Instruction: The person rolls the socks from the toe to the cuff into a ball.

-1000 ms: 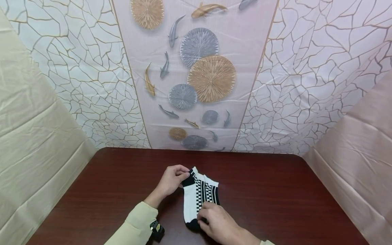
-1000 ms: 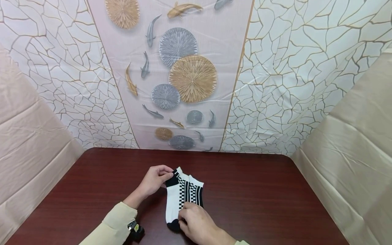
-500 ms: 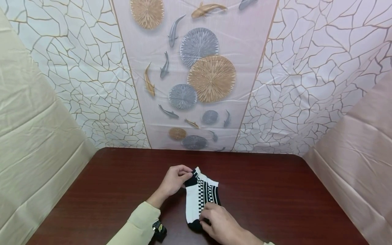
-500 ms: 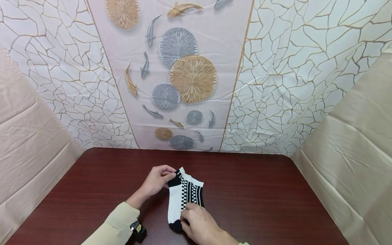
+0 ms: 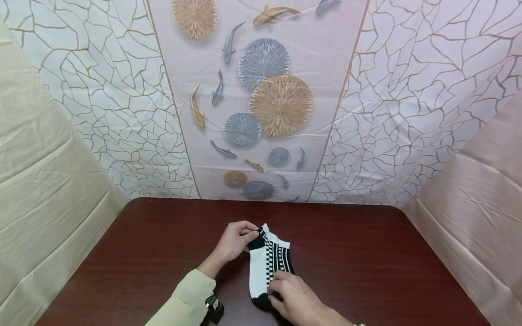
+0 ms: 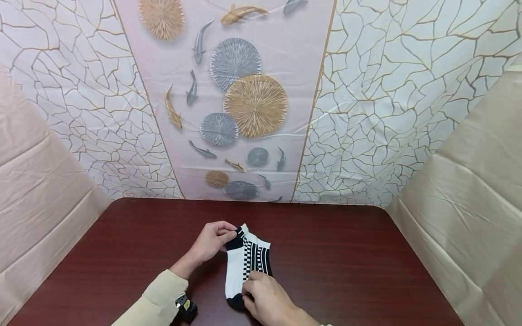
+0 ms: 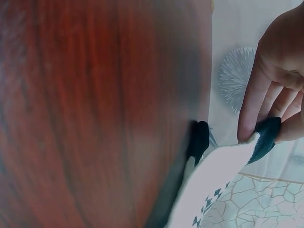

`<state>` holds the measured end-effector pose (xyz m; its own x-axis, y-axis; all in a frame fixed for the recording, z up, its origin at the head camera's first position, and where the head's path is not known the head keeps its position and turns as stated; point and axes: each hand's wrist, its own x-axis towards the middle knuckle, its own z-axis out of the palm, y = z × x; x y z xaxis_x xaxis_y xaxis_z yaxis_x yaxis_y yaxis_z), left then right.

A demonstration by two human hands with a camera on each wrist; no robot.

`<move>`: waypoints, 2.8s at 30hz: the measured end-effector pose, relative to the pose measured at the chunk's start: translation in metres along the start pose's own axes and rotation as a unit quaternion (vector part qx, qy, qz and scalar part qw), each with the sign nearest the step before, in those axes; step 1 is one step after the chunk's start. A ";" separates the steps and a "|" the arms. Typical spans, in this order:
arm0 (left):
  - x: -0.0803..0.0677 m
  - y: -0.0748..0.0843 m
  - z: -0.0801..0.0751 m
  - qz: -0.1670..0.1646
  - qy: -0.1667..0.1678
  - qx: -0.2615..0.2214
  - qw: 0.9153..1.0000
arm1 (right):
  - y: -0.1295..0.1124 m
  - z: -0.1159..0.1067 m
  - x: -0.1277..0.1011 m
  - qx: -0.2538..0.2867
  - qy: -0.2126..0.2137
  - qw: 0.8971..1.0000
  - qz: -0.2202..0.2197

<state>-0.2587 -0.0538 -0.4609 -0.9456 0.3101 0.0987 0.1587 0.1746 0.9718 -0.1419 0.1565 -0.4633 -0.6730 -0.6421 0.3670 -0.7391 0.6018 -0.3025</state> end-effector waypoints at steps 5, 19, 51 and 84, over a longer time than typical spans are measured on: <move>0.001 -0.001 0.003 -0.002 -0.001 -0.006 1.000 | 0.000 -0.002 -0.002 0.002 -0.008 1.000 0.010; 0.005 0.000 0.011 -0.002 -0.015 -0.019 1.000 | 0.005 -0.002 -0.007 -0.012 0.018 1.000 -0.008; 0.013 -0.008 0.026 -0.015 -0.035 -0.033 0.999 | 0.010 -0.006 -0.017 0.000 0.042 0.999 0.004; 0.011 -0.004 0.034 -0.032 -0.030 -0.060 0.997 | 0.018 -0.022 -0.024 0.002 0.046 0.997 0.069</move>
<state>-0.2599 -0.0190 -0.4710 -0.9333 0.3581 0.0265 0.0603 0.0834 0.9947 -0.1379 0.1929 -0.4585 -0.7636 -0.5071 0.3998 -0.6394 0.6800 -0.3587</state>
